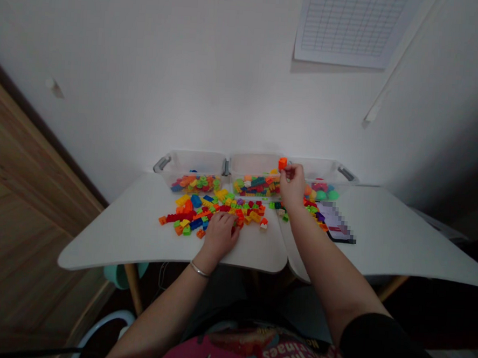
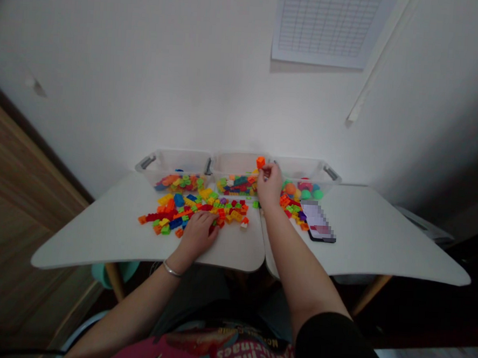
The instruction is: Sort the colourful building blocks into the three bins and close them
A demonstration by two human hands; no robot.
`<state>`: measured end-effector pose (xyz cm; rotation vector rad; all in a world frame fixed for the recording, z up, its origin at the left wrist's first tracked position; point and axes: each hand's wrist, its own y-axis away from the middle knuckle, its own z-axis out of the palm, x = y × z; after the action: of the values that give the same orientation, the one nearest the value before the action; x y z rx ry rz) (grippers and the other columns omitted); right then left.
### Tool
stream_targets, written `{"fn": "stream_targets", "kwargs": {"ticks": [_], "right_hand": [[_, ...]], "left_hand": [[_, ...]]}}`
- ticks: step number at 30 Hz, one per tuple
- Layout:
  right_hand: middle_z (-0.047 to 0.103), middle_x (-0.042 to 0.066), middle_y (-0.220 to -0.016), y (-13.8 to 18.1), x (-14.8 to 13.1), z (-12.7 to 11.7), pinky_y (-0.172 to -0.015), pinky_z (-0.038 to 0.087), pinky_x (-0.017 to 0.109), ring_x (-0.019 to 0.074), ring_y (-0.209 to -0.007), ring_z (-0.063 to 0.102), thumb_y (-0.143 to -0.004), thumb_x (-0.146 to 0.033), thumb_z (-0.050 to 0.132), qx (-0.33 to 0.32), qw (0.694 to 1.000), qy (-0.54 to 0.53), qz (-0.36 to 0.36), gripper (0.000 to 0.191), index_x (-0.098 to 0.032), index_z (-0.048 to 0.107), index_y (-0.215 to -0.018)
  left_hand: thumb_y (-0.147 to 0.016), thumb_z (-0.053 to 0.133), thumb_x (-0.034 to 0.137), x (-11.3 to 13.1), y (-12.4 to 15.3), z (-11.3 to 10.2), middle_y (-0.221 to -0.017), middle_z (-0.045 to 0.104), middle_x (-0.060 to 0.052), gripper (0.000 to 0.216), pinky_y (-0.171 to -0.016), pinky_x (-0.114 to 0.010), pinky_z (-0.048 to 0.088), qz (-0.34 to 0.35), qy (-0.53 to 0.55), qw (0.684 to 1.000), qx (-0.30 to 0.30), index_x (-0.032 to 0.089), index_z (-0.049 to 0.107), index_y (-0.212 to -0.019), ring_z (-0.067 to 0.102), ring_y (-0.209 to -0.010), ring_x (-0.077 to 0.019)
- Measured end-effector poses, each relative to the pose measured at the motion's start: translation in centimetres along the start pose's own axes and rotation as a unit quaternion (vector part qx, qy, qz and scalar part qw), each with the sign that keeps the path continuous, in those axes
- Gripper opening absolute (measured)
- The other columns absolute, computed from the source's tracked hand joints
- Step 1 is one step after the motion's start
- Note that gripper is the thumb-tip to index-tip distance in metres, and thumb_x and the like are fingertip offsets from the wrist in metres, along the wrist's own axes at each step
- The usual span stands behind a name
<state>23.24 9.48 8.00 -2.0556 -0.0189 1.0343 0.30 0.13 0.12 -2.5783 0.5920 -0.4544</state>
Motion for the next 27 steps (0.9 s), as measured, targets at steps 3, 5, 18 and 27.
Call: {"fn": "stream_targets", "kwargs": {"ticks": [3, 5, 18, 27], "right_hand": [[0.066, 0.011, -0.101, -1.9, -1.0, 0.9, -0.086, 0.048, 0.032, 0.0196, -0.091, 0.060, -0.085, -0.018, 0.040, -0.039, 0.998, 0.034, -0.024, 0.027, -0.016, 0.062, -0.101], [0.068, 0.011, -0.103, -2.7, -1.6, 1.5, -0.091, 0.046, 0.034, 0.0209, -0.096, 0.060, -0.083, -0.016, 0.042, -0.085, 0.993, 0.078, -0.025, 0.029, -0.015, 0.066, -0.099], [0.070, 0.010, -0.116, -3.5, -3.5, 1.4, -0.098, 0.041, 0.032, 0.0217, -0.111, 0.061, -0.093, -0.032, 0.044, -0.244, 0.939, 0.229, -0.078, 0.035, -0.018, 0.071, -0.110], [0.073, 0.010, -0.070, -8.3, -2.4, 1.9, -0.083, 0.048, 0.033, 0.0239, -0.078, 0.068, -0.088, -0.068, 0.042, -0.373, 0.906, 0.199, -0.001, 0.062, -0.018, 0.075, -0.071]], "left_hand": [[-0.085, 0.056, 0.024, 0.0, 0.0, 0.0, -0.108, 0.069, -0.012, 0.026, -0.100, -0.047, 0.043, -0.006, -0.004, 1.000, -0.006, 0.017, 0.064, -0.108, 0.056, -0.108, -0.0279], [-0.085, 0.057, 0.025, 0.0, 0.1, 0.0, -0.108, 0.069, -0.012, 0.025, -0.100, -0.047, 0.043, -0.007, -0.004, 1.000, -0.005, 0.017, 0.064, -0.108, 0.056, -0.108, -0.0276], [-0.085, 0.056, 0.024, -0.2, 0.2, 0.1, -0.108, 0.069, -0.011, 0.026, -0.100, -0.046, 0.043, -0.001, -0.008, 1.000, -0.002, 0.017, 0.064, -0.109, 0.056, -0.107, -0.0277], [-0.084, 0.057, 0.024, -0.5, 0.0, -0.3, -0.107, 0.069, -0.011, 0.026, -0.099, -0.047, 0.043, -0.002, -0.001, 1.000, -0.004, 0.018, 0.064, -0.108, 0.055, -0.109, -0.0277]]}}
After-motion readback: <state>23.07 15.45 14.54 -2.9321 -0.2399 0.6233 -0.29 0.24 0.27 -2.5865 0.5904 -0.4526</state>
